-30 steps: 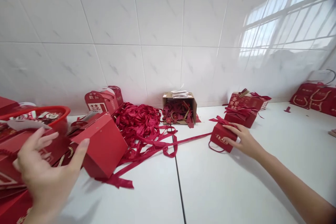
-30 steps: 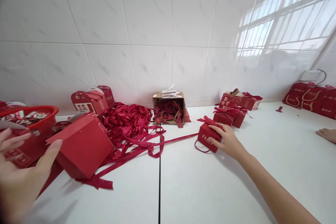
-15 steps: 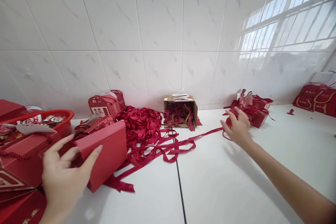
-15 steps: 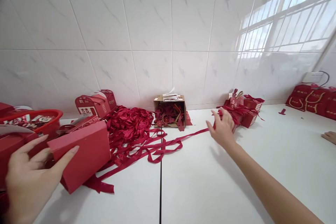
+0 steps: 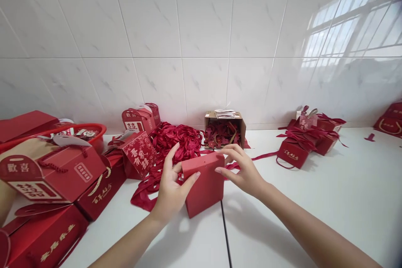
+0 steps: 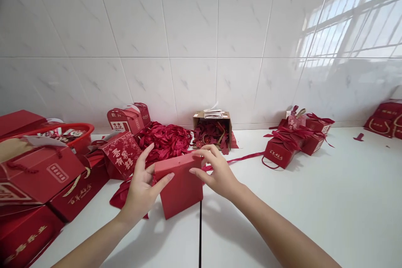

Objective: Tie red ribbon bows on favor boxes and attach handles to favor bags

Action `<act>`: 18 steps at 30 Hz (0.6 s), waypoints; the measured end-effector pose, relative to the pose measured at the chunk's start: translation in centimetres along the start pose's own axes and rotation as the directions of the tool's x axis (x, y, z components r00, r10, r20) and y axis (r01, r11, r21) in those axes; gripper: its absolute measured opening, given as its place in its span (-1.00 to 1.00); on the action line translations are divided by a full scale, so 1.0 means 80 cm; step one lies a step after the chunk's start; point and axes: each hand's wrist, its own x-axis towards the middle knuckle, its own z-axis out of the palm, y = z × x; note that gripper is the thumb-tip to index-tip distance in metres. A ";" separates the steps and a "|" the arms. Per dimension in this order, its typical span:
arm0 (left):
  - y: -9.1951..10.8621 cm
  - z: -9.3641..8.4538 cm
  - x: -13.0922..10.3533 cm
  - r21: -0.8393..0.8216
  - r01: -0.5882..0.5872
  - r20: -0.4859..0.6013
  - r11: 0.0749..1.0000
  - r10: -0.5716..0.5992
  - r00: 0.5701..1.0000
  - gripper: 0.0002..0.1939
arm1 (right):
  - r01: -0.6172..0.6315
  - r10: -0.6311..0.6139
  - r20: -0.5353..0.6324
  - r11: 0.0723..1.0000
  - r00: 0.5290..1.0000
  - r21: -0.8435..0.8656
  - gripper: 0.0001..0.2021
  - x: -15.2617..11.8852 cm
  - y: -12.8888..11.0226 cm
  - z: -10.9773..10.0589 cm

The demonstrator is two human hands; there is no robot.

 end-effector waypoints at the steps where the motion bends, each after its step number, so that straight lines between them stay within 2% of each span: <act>1: -0.002 -0.003 0.002 -0.001 0.004 0.020 1.000 -0.004 1.000 -0.14 | -0.011 0.010 -0.018 1.000 1.000 -0.016 -0.74 0.000 0.002 0.002; 6: -0.010 -0.018 0.003 0.115 0.072 0.094 0.991 -0.083 0.992 -0.60 | 0.042 -0.045 -0.055 0.998 0.998 -0.041 -0.87 0.002 0.001 0.002; 8: -0.011 -0.020 0.001 0.119 0.088 0.091 0.989 -0.099 0.991 -0.63 | 0.033 -0.033 -0.024 0.999 0.999 0.024 -0.87 0.003 -0.002 0.001; 10: -0.011 -0.021 -0.003 0.106 0.074 0.075 0.992 -0.083 0.994 -0.59 | -0.031 0.030 0.009 0.993 0.999 0.111 -0.85 0.003 -0.005 0.000; 12: -0.009 -0.021 -0.006 0.120 0.055 0.072 0.991 -0.064 0.995 -0.64 | -0.111 0.108 0.028 0.978 0.994 0.175 -0.82 0.002 -0.008 -0.002; 15: -0.006 -0.021 -0.010 0.179 -0.010 0.074 0.984 -0.003 0.997 -0.81 | -0.176 0.168 0.055 0.963 0.984 0.203 -0.83 -0.001 -0.010 -0.002; 18: -0.004 -0.022 -0.012 0.191 -0.084 0.090 0.978 0.068 0.994 -0.88 | -0.173 0.164 0.062 0.966 0.984 0.191 -0.84 -0.005 -0.011 -0.001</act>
